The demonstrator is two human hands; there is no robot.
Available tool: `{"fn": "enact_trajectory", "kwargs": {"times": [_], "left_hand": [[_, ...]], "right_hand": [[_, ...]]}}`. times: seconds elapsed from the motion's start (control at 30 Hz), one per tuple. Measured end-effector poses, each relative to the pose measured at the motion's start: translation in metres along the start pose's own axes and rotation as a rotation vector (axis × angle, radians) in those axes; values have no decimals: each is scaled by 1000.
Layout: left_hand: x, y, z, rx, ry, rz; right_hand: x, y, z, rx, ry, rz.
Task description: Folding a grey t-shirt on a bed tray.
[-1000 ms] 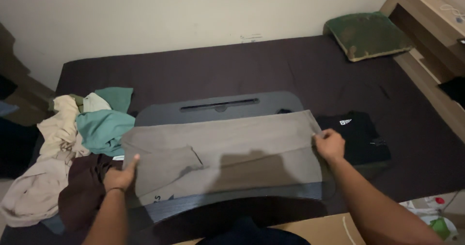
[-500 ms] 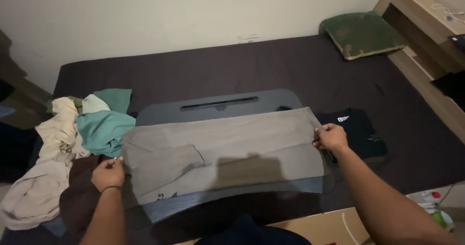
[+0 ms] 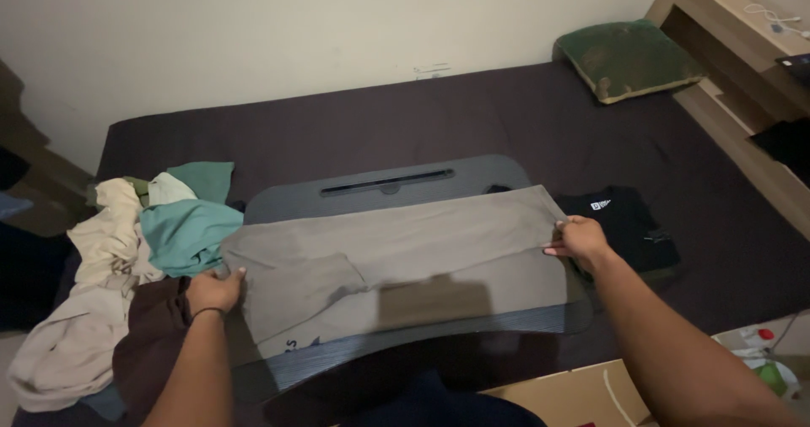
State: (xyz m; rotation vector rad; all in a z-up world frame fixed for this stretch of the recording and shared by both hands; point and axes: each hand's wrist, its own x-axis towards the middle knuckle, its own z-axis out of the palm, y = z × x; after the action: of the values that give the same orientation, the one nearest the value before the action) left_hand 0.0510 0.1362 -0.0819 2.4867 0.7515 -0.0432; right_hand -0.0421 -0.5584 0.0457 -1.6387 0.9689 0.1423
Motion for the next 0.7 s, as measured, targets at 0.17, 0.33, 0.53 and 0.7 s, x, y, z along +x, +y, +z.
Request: {"fn": "enact_trajectory", "kwargs": {"times": [0.17,0.33,0.53,0.7], "left_hand": [[-18,4,-12,61,173,61],[-48,35,-28,-85,71,122],[-77,73,-52,129,123,272],[-13,24,-4,9,106,347]], "right_hand": [[-5,1,-2,-54,40,-23],[12,13,-3,-55,30,-65],[-1,1,8,-164,65,-75],[38,23,2,-71,74,-114]]}}
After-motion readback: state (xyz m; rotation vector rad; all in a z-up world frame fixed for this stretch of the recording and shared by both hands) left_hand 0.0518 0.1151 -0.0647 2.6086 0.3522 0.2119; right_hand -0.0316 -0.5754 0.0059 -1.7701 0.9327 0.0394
